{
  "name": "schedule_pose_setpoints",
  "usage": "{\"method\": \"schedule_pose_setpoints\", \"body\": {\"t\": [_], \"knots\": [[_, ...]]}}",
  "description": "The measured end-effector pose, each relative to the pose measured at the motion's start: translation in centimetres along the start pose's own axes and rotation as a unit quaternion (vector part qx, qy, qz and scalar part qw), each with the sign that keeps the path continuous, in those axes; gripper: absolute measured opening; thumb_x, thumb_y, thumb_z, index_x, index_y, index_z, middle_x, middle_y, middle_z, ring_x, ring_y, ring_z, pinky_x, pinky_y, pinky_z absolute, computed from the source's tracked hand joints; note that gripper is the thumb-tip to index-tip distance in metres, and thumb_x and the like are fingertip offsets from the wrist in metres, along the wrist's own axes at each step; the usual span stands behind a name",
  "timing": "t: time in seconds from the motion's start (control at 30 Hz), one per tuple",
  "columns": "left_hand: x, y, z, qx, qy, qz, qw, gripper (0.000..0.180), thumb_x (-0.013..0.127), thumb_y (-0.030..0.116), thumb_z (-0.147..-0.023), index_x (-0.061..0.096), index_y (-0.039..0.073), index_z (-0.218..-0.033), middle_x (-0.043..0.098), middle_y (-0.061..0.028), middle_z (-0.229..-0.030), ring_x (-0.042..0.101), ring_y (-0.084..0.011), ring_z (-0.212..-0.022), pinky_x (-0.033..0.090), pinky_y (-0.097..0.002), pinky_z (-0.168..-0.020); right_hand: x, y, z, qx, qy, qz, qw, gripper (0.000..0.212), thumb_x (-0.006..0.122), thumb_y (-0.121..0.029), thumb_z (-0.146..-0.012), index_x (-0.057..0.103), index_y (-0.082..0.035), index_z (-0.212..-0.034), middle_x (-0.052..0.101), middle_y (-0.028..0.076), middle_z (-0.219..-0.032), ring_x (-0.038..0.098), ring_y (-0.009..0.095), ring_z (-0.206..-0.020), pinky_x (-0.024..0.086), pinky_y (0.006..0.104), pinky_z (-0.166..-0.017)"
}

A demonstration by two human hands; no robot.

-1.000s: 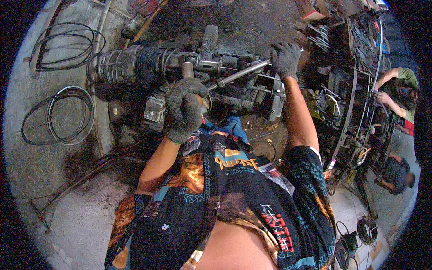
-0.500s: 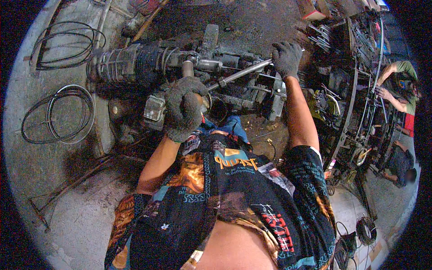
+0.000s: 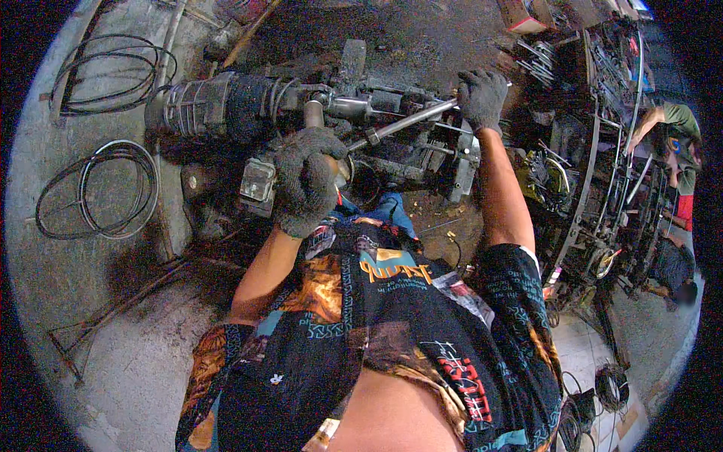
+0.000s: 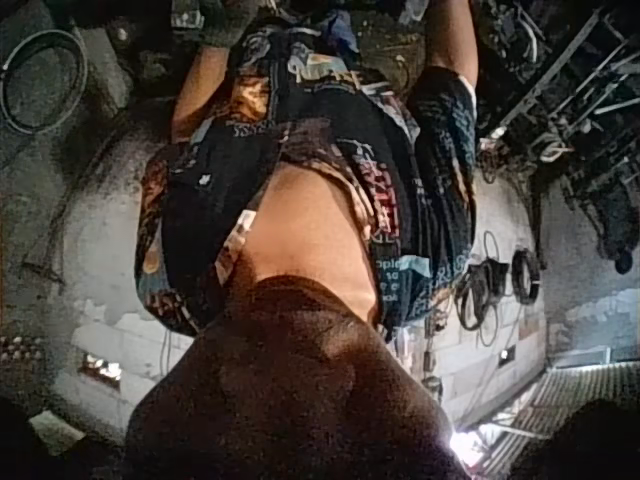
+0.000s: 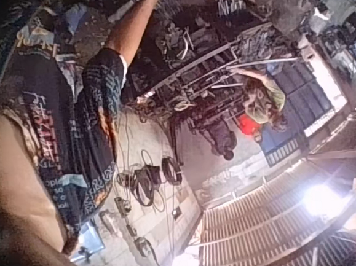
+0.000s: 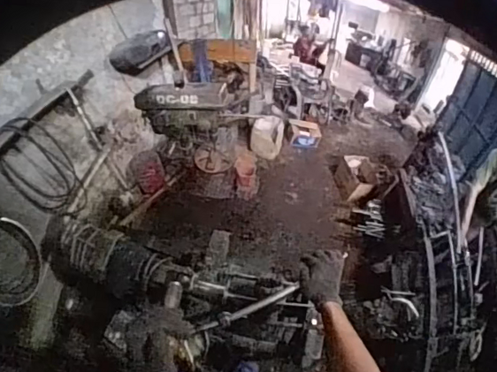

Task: Manually bending metal wires using a specialized mechanical bending jig on a fabrication floor.

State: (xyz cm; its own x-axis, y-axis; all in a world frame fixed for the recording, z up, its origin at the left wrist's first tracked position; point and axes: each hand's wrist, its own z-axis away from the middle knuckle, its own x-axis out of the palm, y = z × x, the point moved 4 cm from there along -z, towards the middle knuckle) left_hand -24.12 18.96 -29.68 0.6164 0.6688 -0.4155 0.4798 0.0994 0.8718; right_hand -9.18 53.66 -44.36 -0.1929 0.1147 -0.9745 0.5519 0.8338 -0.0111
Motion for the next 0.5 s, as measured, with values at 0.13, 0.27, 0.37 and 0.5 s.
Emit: {"method": "schedule_pose_setpoints", "body": {"t": [0.13, 0.27, 0.37, 0.5], "knots": [[0.2, -0.4, 0.1, 0.007, 0.008, -0.012, 1.0, 0.039, 0.046, 0.034, -0.104, 0.065, 0.003, -0.091, 0.069, -0.0156, -0.091, 0.067, -0.0359, -0.089, 0.051, -0.0455, -0.085, 0.3, 0.4, 0.1, -0.01, 0.029, -0.01, 0.999, 0.028, 0.062, -0.03, -0.085, 0.08, -0.018, -0.103, 0.072, 0.006, -0.106, 0.061, 0.032, -0.103, 0.043, 0.0466, -0.097], [0.4, -1.5, 0.7, 0.014, 0.018, 0.025, 0.999, 0.037, 0.047, 0.032, -0.104, 0.065, 0.003, -0.09, 0.069, -0.0151, -0.09, 0.067, -0.0358, -0.088, 0.051, -0.0457, -0.085, 0.6, 0.4, 0.3, -0.011, 0.035, 0.002, 0.999, 0.027, 0.061, -0.031, -0.087, 0.08, -0.018, -0.102, 0.072, 0.007, -0.105, 0.061, 0.033, -0.103, 0.043, 0.047, -0.096], [0.5, -1.5, 0.8, 0.012, 0.018, 0.031, 0.999, 0.036, 0.047, 0.031, -0.104, 0.064, 0.003, -0.09, 0.069, -0.0155, -0.09, 0.067, -0.0351, -0.088, 0.051, -0.0456, -0.085, 0.6, 0.4, 0.5, -0.018, 0.067, -0.009, 0.998, 0.027, 0.06, -0.031, -0.088, 0.079, -0.018, -0.103, 0.072, 0.007, -0.105, 0.06, 0.033, -0.103, 0.042, 0.0473, -0.095], [0.2, -1.0, 0.5, 0.019, 0.005, 0.009, 1.0, 0.036, 0.046, 0.03, -0.104, 0.064, 0.003, -0.09, 0.069, -0.0153, -0.09, 0.067, -0.0351, -0.088, 0.052, -0.0455, -0.084, 0.2, 0.4, 0.4, -0.018, 0.059, -0.01, 0.998, 0.028, 0.06, -0.032, -0.089, 0.079, -0.017, -0.104, 0.071, 0.008, -0.105, 0.06, 0.034, -0.103, 0.042, 0.0473, -0.095]]}}
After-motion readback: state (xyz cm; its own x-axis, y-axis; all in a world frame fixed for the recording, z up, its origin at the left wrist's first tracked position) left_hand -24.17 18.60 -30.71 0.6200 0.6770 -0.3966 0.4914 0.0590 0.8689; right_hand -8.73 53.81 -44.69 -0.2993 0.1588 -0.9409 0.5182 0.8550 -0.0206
